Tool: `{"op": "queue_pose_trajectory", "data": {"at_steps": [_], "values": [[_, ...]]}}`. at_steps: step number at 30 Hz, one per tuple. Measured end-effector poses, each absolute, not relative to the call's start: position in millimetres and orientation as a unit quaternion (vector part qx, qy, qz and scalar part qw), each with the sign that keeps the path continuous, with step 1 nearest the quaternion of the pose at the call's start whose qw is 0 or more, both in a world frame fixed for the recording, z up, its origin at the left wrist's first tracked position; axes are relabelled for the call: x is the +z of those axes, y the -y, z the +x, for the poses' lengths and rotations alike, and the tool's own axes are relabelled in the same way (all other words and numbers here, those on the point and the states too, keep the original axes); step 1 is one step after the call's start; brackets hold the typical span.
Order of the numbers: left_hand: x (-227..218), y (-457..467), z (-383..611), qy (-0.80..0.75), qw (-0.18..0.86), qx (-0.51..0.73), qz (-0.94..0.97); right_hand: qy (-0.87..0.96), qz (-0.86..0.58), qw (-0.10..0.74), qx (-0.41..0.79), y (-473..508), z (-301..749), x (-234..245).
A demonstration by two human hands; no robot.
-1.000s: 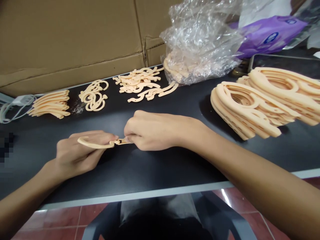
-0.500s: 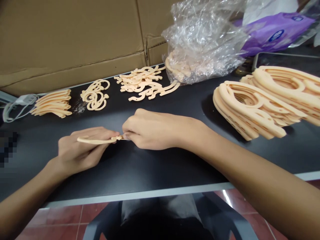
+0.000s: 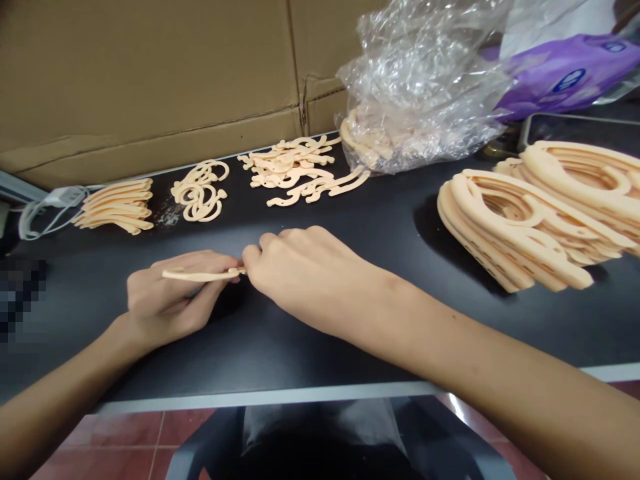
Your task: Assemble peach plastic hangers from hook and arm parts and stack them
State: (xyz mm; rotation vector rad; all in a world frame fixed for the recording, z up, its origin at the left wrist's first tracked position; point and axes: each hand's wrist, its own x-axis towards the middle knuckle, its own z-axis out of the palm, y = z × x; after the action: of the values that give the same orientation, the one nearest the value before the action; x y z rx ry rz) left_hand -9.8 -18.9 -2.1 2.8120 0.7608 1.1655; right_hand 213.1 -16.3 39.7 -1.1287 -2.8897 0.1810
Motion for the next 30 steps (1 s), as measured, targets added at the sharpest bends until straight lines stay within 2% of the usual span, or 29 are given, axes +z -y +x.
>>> {"op": "queue_pose_trajectory", "data": {"at_steps": [4, 17, 30], "values": [[-1.9, 15.0, -13.9, -0.239, 0.017, 0.382, 0.893, 0.916, -0.384, 0.035, 0.112, 13.2, 213.6, 37.1], [-0.9, 13.6, -17.1, -0.298, -0.035, 0.343, 0.890, 0.916, -0.395, 0.022, 0.064, 10.0, 215.9, 36.5], [-3.6, 15.8, -14.1, -0.269, -0.003, 0.360, 0.893, 0.916, -0.395, 0.010, 0.068, 11.7, 215.2, 36.3]]}}
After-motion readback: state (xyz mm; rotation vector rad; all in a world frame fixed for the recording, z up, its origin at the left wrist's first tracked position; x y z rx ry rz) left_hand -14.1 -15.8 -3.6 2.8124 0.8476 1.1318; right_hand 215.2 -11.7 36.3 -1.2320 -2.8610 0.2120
